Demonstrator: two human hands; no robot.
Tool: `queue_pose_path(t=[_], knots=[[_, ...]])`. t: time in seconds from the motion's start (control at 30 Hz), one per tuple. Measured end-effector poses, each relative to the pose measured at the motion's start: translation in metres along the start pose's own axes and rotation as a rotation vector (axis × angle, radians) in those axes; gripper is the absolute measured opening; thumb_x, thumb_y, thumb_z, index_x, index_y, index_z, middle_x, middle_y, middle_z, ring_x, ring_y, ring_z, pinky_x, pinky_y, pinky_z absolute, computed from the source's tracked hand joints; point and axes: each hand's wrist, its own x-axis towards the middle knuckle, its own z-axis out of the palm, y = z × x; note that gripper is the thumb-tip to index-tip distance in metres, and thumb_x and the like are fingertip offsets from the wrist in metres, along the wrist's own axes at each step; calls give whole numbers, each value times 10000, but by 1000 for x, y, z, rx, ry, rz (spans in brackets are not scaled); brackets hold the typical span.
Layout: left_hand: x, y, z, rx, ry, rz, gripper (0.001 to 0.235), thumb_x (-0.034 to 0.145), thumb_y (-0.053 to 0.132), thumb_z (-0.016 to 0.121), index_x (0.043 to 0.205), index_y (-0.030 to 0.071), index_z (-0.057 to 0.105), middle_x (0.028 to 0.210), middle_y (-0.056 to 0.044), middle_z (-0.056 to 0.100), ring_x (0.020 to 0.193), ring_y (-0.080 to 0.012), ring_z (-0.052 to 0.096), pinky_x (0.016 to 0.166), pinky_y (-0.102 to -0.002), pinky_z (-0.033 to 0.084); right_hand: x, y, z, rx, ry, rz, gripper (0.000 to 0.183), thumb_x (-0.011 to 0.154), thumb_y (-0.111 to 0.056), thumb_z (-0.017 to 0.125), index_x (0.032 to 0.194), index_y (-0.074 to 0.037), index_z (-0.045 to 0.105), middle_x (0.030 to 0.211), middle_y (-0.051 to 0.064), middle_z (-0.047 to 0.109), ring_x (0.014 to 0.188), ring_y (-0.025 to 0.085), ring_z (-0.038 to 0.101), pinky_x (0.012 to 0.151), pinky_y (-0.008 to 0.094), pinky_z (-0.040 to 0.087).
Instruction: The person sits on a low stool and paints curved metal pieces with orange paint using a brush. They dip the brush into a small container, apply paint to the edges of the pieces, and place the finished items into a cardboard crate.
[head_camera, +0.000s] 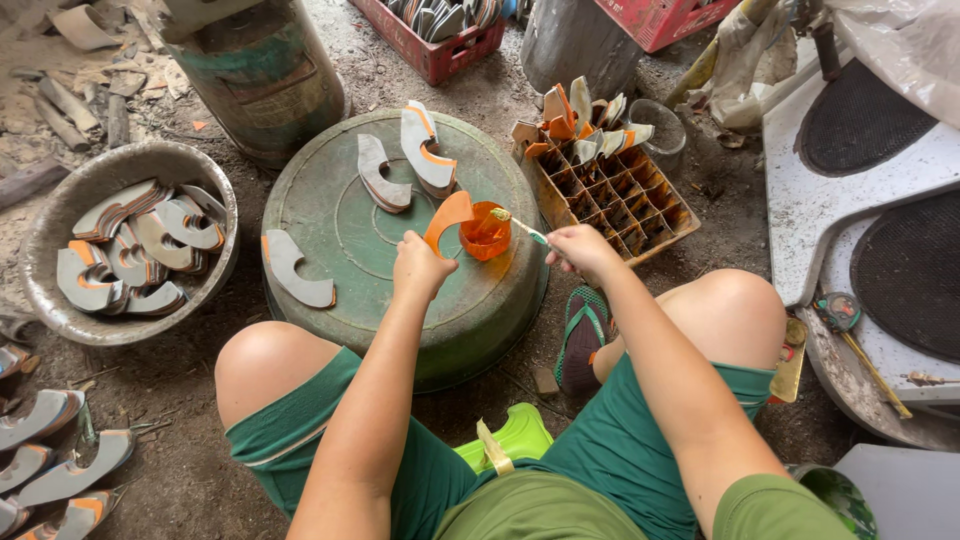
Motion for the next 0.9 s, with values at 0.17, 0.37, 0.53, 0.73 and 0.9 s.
queue_pose_path(t=[0.17,0.37,0.53,0.73,0.9], knots=[[3,8,10,15,81,-13,820,646,404,961,1129,-32,462,1176,-260,599,1008,-399,684,827,-455,585,-1,30,23,291,-34,56,323,1028,-260,534,1255,-77,673,814,32,726,509,49,526,426,219,383],[7,12,12,184,229,20,789,675,425,942,1114,-13,453,1139,-187,580,937,-338,715,716,-404,616,-21,35,50,526,142,-59,300,1009,-238,583,1221,-58,695,790,9,660,531,40,508,445,215,398],[4,14,10,433,324,129,727,676,382,932,1094,13,466,1085,-136,575,911,-290,725,651,-355,628,-44,17,80,227,330,-500,290,974,-215,666,1222,-71,707,865,23,724,713,115,631,636,283,502],[-9,30,7,569,269,196,677,720,363,901,1098,25,454,1058,-106,556,901,-270,729,540,-385,625,-54,-14,106,-171,499,-484,188,962,-238,678,1126,-152,714,983,74,708,809,254,698,701,393,548],[-10,32,5,532,286,215,638,738,295,889,1115,35,444,1069,-114,560,854,-295,745,584,-369,629,-55,-20,126,-186,630,-462,151,965,-240,658,1093,-161,681,982,80,692,848,290,700,708,423,552]])
